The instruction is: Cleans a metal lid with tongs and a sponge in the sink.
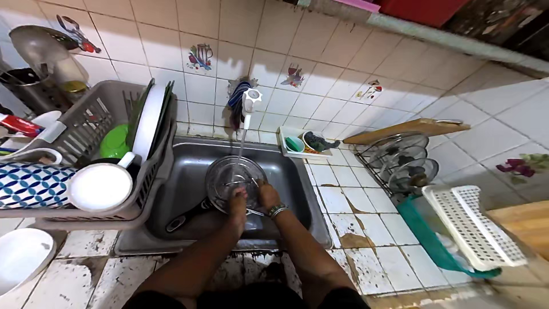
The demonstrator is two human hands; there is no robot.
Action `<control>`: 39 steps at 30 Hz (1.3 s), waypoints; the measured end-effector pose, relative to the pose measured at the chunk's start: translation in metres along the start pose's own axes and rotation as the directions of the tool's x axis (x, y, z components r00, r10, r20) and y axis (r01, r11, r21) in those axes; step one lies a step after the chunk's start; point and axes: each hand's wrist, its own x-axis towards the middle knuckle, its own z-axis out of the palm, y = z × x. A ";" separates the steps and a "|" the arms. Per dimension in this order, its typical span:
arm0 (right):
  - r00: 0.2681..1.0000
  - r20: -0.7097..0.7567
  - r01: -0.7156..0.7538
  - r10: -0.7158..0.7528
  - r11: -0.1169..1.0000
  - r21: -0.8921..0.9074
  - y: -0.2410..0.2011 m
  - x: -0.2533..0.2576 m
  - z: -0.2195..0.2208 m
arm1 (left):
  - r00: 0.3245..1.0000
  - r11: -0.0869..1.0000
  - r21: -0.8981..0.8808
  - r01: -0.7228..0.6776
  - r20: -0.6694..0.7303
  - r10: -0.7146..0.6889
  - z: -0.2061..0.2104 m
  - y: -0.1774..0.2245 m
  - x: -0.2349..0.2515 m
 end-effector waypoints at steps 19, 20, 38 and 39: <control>0.923 -0.330 0.335 -0.198 0.835 0.436 0.002 -0.100 -0.060 | 0.972 0.803 -0.551 -0.226 -0.181 0.150 0.022 0.027 0.087; 0.953 -0.224 0.292 -0.205 0.822 0.490 0.004 -0.104 -0.060 | 0.978 0.793 -0.573 -0.206 -0.152 0.144 0.022 0.024 0.101; 0.992 -0.127 0.034 -0.023 0.996 0.086 -0.042 -0.123 -0.060 | 0.973 0.789 -0.598 -0.137 0.070 0.222 0.016 0.021 0.144; 0.994 -0.106 0.033 -0.025 0.997 0.072 -0.046 -0.128 -0.062 | 0.964 0.801 -0.565 -0.196 0.036 0.262 0.009 0.020 0.149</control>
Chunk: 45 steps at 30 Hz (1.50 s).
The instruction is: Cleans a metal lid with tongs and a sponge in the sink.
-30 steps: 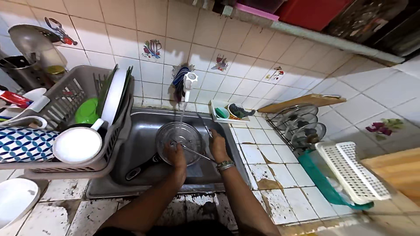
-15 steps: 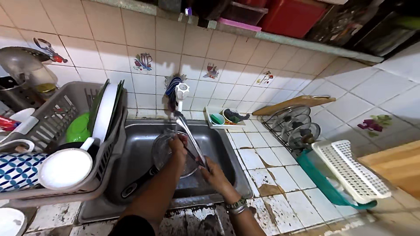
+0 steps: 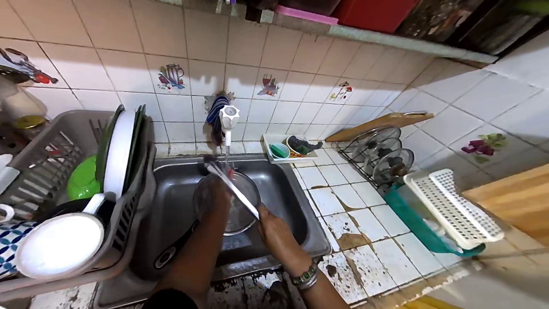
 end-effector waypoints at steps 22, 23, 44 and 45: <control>0.922 0.196 0.291 -0.335 0.931 0.220 0.023 0.039 0.007 | 0.981 0.882 0.432 0.188 -0.035 -0.192 0.005 0.012 -0.066; 0.915 0.182 0.311 -0.359 0.918 0.248 0.032 0.048 -0.008 | 0.979 0.864 0.467 0.188 -0.020 -0.203 0.002 0.014 -0.063; 0.925 -0.285 -0.301 0.249 0.941 -0.154 0.235 0.281 -0.120 | 0.976 0.741 0.635 0.217 -0.129 -0.176 -0.013 0.033 -0.044; 0.912 -0.330 -0.293 0.242 0.949 -0.113 0.236 0.278 -0.123 | 0.975 0.742 0.633 0.222 -0.133 -0.179 -0.013 0.034 -0.045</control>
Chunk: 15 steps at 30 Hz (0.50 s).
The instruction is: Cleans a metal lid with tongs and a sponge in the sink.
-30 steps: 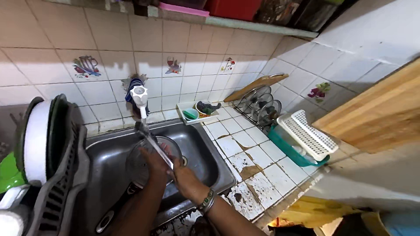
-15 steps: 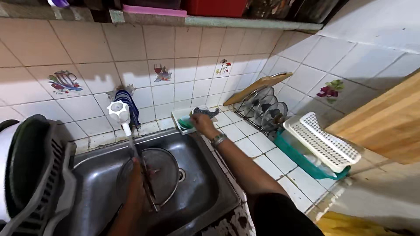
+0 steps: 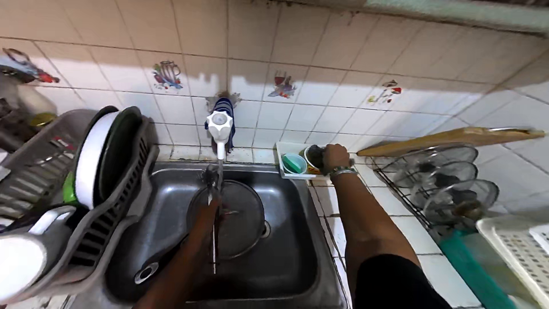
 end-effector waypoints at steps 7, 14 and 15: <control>0.932 -0.341 -0.011 0.124 0.949 0.315 0.019 -0.007 -0.045 | 0.997 0.997 0.064 0.043 0.062 -0.047 -0.003 0.000 -0.012; 0.841 -0.412 0.141 0.351 0.593 0.793 -0.013 -0.070 -0.066 | 0.991 0.992 0.116 0.040 0.125 -0.054 -0.017 0.005 -0.018; 0.877 -0.354 0.129 0.324 0.552 0.824 -0.029 -0.093 -0.059 | 0.989 0.993 0.110 0.046 0.138 -0.061 -0.019 0.004 -0.018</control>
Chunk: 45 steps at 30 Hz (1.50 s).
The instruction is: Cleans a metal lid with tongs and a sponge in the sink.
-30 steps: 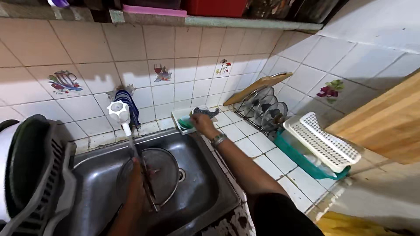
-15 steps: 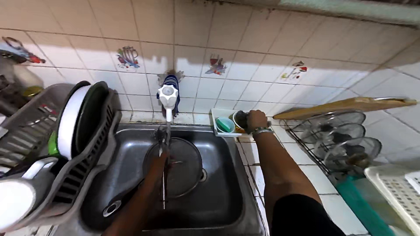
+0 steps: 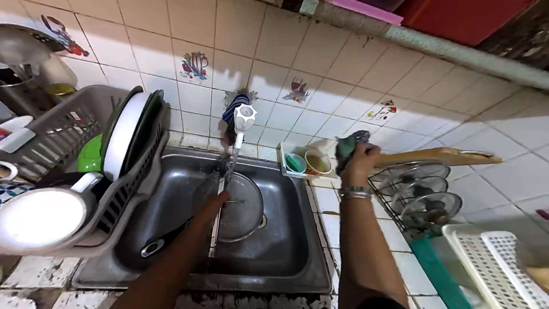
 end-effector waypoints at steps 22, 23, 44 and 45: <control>0.584 0.772 0.532 -0.250 0.836 -0.132 -0.012 -0.232 0.142 | 0.978 0.976 0.139 -0.170 0.149 0.149 -0.025 -0.015 -0.016; 0.601 0.763 0.522 -0.238 0.840 -0.149 -0.010 -0.229 0.145 | 0.977 0.974 0.148 -0.172 0.149 0.150 -0.024 -0.014 -0.013; 0.684 0.726 0.315 -0.073 0.927 -0.203 -0.014 -0.246 0.155 | 0.976 0.979 -0.179 -0.099 0.173 0.131 -0.028 -0.021 0.002; 0.665 0.736 0.341 -0.125 0.928 -0.151 -0.015 -0.255 0.154 | 0.977 0.968 -0.236 -0.088 0.168 0.129 -0.032 -0.021 0.001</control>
